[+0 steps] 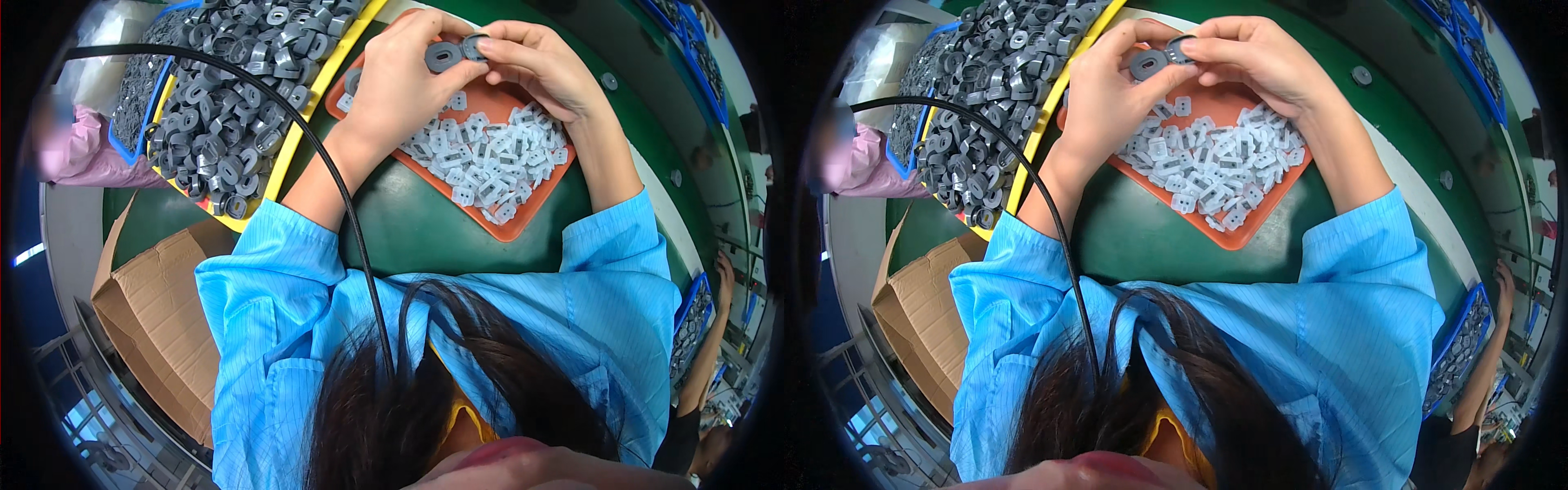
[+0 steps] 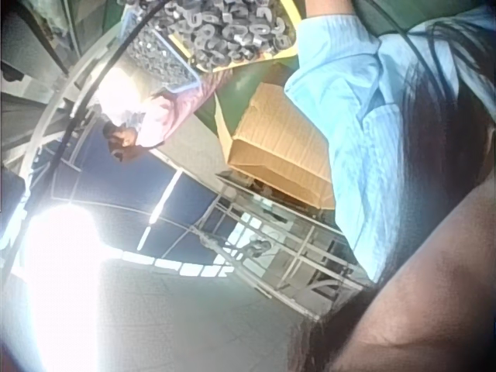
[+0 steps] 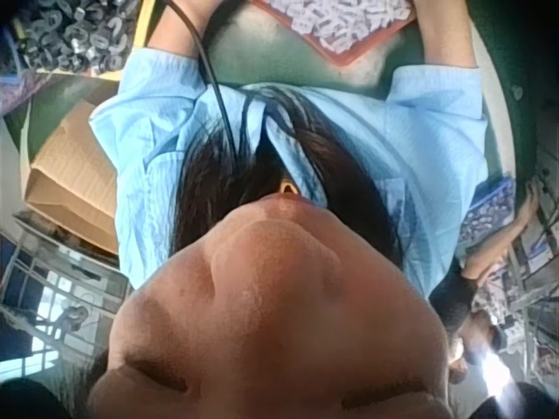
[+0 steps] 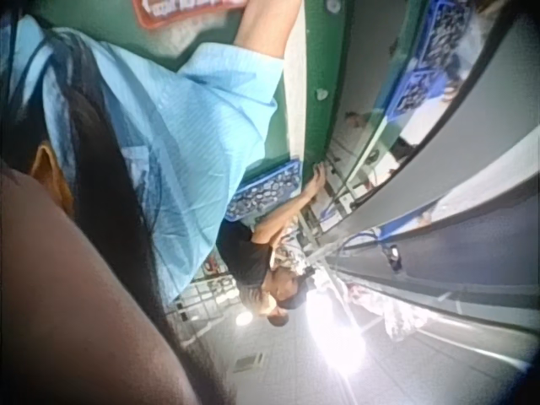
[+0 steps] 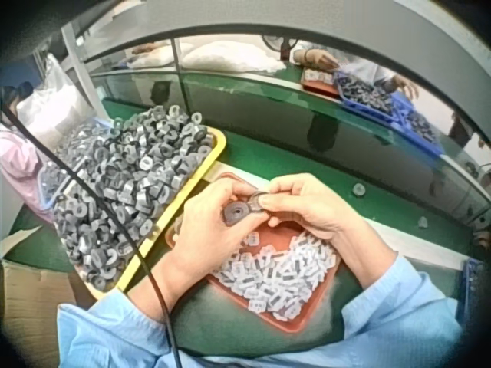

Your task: Assembling small grey circular plastic components with white base pieces in a factory setting.

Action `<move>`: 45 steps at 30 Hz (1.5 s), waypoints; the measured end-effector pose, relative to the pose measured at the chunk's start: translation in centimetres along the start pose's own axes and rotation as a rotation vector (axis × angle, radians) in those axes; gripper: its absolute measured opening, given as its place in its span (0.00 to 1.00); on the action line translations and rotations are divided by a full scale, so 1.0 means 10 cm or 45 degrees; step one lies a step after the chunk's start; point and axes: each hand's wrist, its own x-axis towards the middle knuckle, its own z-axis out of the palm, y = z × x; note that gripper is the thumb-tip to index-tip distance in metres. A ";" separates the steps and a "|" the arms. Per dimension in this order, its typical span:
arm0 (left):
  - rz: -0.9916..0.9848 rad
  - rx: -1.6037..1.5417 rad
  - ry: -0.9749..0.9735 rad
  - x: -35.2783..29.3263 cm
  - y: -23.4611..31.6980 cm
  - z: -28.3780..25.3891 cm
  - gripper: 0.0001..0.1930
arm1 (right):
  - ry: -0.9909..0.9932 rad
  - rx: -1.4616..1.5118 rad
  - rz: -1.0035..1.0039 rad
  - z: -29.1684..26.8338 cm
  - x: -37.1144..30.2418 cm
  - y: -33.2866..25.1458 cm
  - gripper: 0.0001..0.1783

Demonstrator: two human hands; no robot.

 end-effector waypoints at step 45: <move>-0.371 -0.400 -0.021 -0.04 -0.04 -0.06 0.18 | -0.010 -1.659 -0.477 0.35 -0.13 0.10 0.12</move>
